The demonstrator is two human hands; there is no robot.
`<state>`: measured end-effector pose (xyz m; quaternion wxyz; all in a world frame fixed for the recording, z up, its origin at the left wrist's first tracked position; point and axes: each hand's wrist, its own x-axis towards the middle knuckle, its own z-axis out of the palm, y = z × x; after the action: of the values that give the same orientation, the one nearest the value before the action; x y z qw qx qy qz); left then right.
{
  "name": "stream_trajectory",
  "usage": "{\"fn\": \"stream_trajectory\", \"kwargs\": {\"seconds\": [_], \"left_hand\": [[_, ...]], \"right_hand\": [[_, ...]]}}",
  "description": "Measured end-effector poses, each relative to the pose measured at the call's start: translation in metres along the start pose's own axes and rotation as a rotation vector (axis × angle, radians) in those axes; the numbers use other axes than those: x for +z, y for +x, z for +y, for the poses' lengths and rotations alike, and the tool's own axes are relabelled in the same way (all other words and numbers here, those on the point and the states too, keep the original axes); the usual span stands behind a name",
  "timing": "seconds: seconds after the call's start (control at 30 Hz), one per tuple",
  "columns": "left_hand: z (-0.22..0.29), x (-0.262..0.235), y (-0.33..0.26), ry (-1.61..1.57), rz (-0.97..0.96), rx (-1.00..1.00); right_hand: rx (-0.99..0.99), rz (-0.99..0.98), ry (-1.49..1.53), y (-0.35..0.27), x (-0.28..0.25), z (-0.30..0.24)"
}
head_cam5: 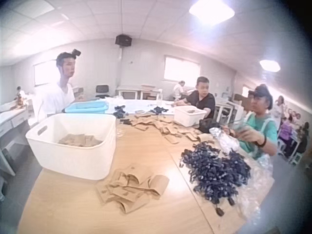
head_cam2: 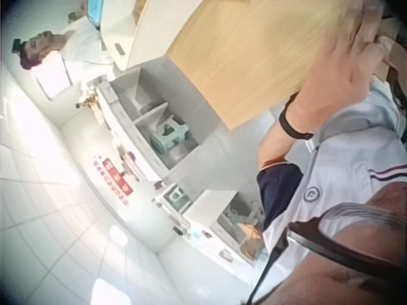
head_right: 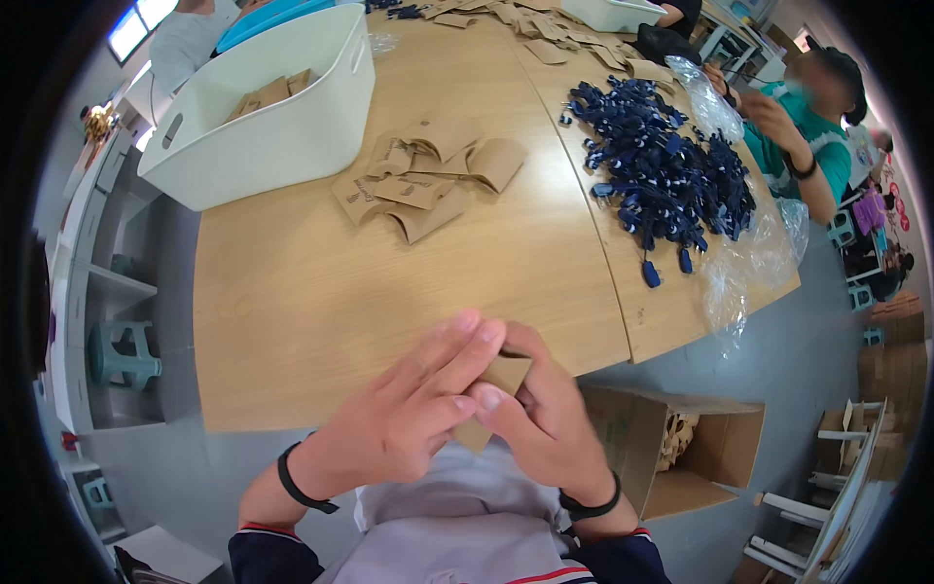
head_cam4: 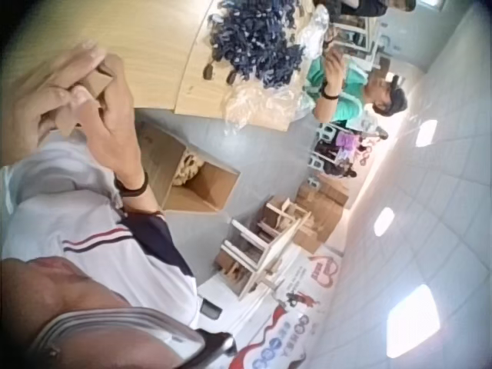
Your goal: Assembling small blue components into individual cardboard packaging sleeves.
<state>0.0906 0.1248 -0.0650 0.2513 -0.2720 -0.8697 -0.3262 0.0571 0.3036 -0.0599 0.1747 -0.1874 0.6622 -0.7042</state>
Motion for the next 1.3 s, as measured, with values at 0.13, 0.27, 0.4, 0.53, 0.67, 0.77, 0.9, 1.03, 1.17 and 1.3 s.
{"fn": "stream_trajectory", "kwargs": {"seconds": [0.13, 0.27, 0.4, 0.53, 0.67, 0.77, 0.9, 1.03, 1.17, 1.3], "left_hand": [[-0.008, -0.025, 0.001, -0.628, -0.401, -0.304], [-0.009, -0.021, -0.005, -0.64, -0.234, -0.327], [-0.01, -0.026, 0.011, -0.25, -0.043, -0.436], [0.0, -0.029, 0.023, -0.736, -0.124, -0.802], [-0.003, -0.007, 0.008, -0.968, 0.214, -0.769], [-0.005, 0.015, -0.001, -0.77, 0.447, -0.609], [0.002, 0.041, -0.009, -0.442, 0.747, -0.469], [0.004, 0.035, -0.004, -0.557, 0.704, -0.477], [0.002, 0.011, -0.001, -0.503, 0.451, -0.537], [0.01, 0.021, -0.005, -1.105, 0.265, -0.83]], "right_hand": [[0.067, -0.145, -0.429, 0.001, -0.018, -0.036], [0.25, 0.055, -0.279, -0.002, -0.01, -0.037], [-0.452, 0.022, -0.789, 0.011, -0.007, -0.017], [-0.882, 0.012, -1.078, 0.021, -0.008, -0.017], [-0.734, 0.121, -0.955, 0.022, 0.007, -0.024], [-0.545, 0.248, -0.904, 0.018, 0.027, -0.017], [-0.592, 0.391, -0.605, 0.023, 0.048, 0.004], [-0.664, 0.307, -0.568, 0.026, 0.036, -0.006], [-0.517, 0.116, -0.864, 0.026, 0.0, -0.025], [-0.565, -0.046, -0.875, 0.034, -0.003, 0.009]]}}
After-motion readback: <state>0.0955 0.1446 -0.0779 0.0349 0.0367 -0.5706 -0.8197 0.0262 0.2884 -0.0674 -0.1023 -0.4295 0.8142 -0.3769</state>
